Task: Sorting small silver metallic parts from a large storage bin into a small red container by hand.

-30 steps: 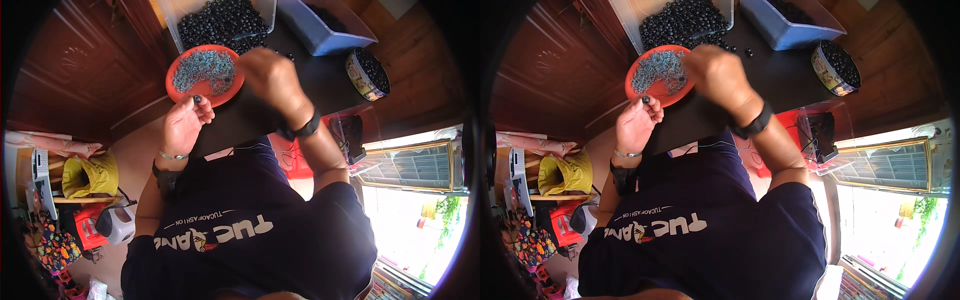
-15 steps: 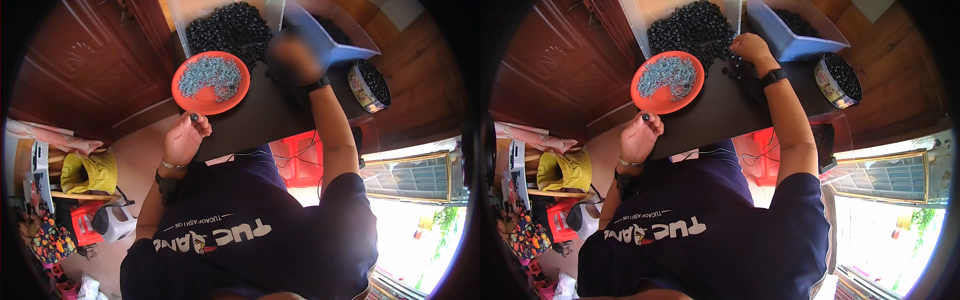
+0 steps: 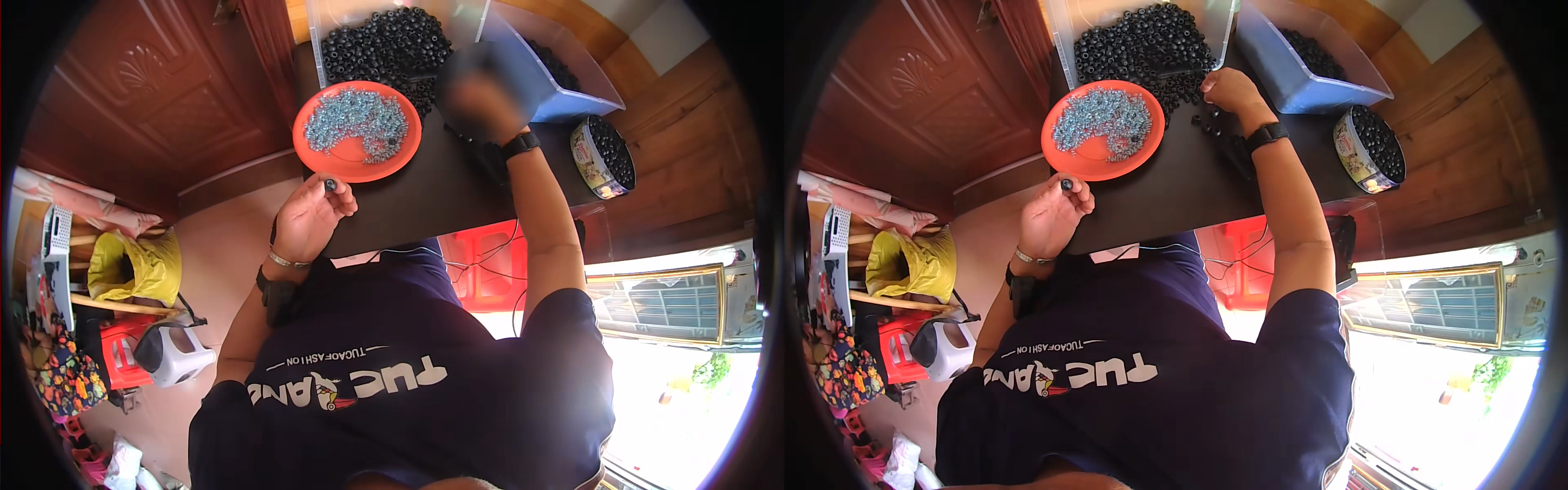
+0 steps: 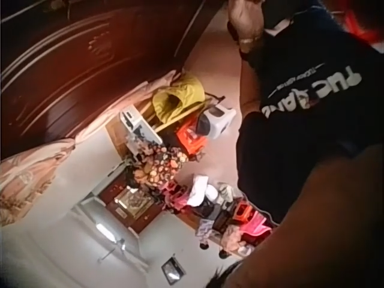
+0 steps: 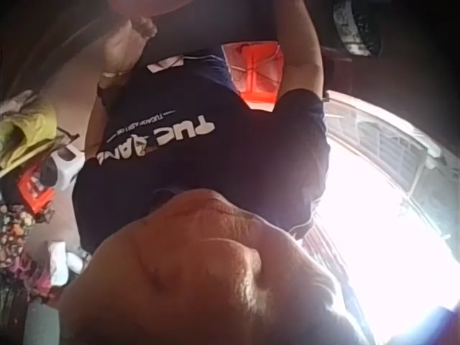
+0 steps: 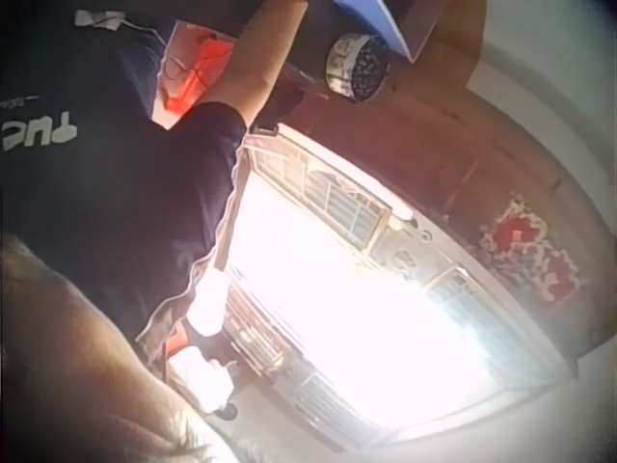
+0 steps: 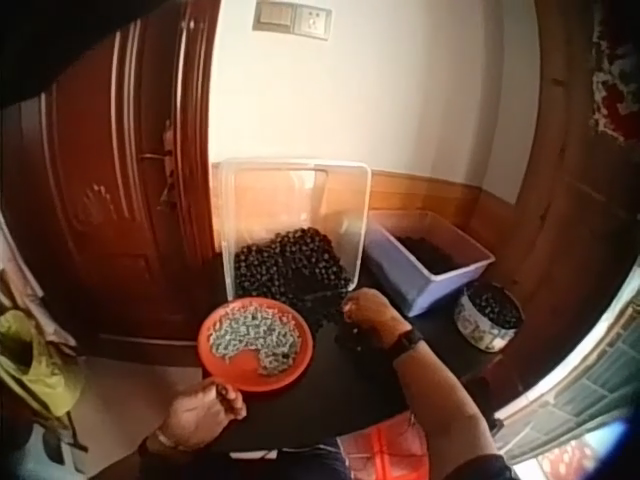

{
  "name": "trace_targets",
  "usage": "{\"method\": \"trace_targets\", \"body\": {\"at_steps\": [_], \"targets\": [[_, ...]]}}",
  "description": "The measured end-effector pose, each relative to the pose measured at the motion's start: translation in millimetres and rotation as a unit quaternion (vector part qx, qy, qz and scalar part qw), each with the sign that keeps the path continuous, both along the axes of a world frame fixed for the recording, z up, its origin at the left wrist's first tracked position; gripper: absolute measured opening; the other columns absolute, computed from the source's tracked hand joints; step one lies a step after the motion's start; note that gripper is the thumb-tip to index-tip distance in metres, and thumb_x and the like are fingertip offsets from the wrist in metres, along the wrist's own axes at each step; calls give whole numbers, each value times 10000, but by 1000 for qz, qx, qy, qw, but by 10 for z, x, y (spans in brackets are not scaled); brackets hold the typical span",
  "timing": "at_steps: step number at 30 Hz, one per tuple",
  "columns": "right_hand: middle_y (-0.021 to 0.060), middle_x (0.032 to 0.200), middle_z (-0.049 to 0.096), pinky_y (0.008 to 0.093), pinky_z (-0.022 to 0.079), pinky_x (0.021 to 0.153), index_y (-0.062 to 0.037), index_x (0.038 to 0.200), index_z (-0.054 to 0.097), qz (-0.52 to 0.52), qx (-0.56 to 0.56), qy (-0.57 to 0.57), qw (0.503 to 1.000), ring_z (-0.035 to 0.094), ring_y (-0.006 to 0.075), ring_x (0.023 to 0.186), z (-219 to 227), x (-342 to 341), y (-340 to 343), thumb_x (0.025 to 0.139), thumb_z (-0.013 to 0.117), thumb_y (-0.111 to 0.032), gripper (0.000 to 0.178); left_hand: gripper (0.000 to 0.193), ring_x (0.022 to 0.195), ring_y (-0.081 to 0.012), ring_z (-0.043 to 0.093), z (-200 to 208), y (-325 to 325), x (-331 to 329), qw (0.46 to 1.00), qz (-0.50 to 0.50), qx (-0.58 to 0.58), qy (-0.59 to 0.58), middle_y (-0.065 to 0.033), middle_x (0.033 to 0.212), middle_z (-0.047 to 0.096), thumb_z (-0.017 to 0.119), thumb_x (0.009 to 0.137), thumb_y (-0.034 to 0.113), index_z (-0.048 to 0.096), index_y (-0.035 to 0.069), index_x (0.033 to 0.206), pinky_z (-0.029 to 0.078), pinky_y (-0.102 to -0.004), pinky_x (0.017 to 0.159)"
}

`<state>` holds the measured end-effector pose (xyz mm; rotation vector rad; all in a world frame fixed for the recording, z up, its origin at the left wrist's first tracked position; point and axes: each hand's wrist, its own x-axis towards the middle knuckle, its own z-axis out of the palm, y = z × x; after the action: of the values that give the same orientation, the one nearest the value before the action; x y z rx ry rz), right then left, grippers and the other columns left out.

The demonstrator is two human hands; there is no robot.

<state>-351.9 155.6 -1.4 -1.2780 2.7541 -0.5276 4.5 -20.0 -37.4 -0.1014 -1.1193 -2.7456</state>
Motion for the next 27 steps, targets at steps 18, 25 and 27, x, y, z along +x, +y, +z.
{"method": "trace_targets", "body": {"at_steps": [18, 25, 27], "targets": [[30, 897, 661, 241, 466, 745, -20, 1021, 619, 122, -283, -336, 890, 599, 97, 811, 597, 1222, -112, 903, 559, -126, 169, 227, 904, -219, 560, -39, -3, -3, 999, -8, 28, 20, -90, 942, 571, 426, 966, 216, 549, 26, 979, 447, -352, 828], [81, 997, 663, 255, 468, 786, -20, 1063, 643, 196, -378, -525, 737, 599, 136, 877, 406, 1834, -248, 904, 609, -153, 210, 252, 883, -210, 559, 63, 2, -22, 999, -27, 17, -18, -84, 938, 566, 429, 968, 264, 533, 34, 978, 442, -332, 799], [89, 1021, 659, 279, 460, 820, -19, 1053, 653, 209, -406, -517, 724, 587, 147, 913, 364, 1918, -273, 895, 621, -160, 214, 257, 864, -205, 580, 191, 40, -51, 999, -50, 2, -12, -84, 933, 584, 421, 971, 274, 534, 43, 964, 447, -323, 788]]}}
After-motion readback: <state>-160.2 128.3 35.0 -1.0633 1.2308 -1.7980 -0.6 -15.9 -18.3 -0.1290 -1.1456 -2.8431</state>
